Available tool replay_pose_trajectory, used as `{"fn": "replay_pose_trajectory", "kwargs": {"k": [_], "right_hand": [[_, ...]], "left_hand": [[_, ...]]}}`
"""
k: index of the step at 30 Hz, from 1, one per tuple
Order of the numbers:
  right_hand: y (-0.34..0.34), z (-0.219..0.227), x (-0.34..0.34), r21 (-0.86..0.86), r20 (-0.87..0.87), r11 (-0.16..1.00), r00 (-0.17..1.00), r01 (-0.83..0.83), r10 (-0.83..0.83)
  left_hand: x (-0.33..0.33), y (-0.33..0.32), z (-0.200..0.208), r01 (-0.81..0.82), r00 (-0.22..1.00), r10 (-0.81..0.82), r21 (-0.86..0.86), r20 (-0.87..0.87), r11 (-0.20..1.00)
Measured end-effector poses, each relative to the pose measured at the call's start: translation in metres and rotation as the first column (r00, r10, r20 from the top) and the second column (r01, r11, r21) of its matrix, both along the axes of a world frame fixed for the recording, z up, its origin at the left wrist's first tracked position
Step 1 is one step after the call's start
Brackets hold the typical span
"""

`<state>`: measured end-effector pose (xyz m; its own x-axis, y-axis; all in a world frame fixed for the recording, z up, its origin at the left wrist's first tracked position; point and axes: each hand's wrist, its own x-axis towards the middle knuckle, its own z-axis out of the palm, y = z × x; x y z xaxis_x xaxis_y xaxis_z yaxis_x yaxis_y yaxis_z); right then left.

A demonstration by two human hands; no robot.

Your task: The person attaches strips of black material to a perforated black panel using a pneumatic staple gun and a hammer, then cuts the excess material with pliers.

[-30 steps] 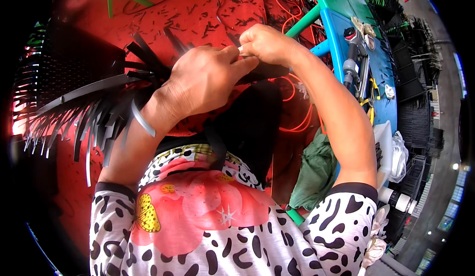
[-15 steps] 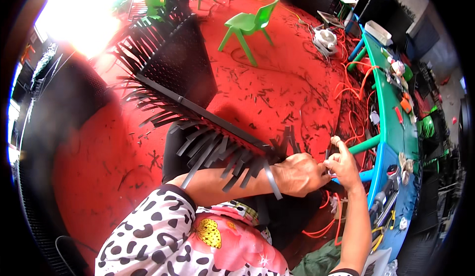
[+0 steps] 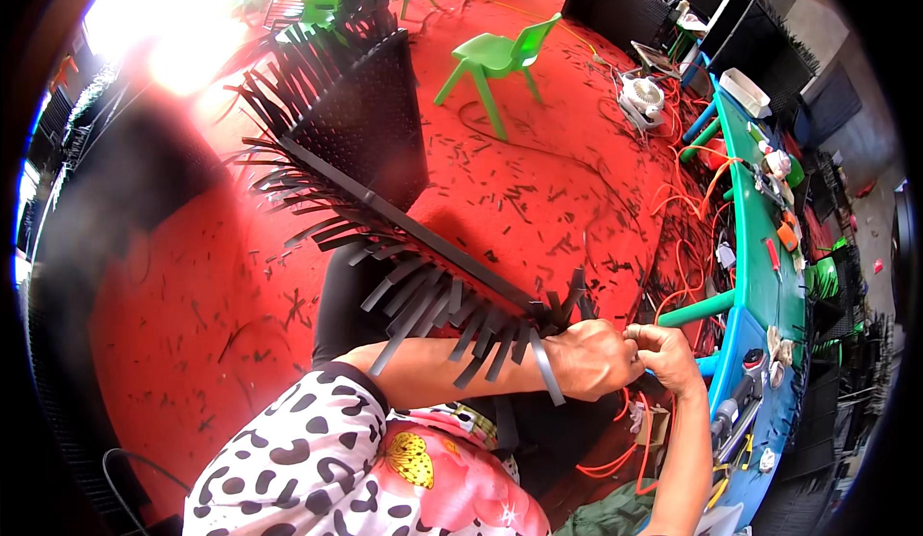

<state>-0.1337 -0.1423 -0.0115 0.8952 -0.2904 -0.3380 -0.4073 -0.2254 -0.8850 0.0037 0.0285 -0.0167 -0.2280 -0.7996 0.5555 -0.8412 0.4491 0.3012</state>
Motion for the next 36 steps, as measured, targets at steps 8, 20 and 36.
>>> {"fn": "replay_pose_trajectory", "kwargs": {"k": [8, 20, 36], "right_hand": [[0.013, 0.017, 0.011, -0.389, -0.023, 0.913, 0.993, -0.118, 0.118], [0.016, 0.013, 0.007, -0.506, 0.063, 0.860, 0.991, -0.071, 0.119], [0.023, 0.015, 0.004, -0.424, 0.104, 0.905, 0.990, -0.042, 0.095]], "left_hand": [[0.002, 0.004, -0.001, -0.031, 0.999, 0.029, -0.065, -0.033, 0.997], [0.001, 0.004, -0.002, -0.022, 1.000, 0.023, -0.110, 0.002, 0.994], [-0.001, 0.009, -0.001, 0.006, 1.000, -0.006, -0.083, 0.006, 0.997]]}}
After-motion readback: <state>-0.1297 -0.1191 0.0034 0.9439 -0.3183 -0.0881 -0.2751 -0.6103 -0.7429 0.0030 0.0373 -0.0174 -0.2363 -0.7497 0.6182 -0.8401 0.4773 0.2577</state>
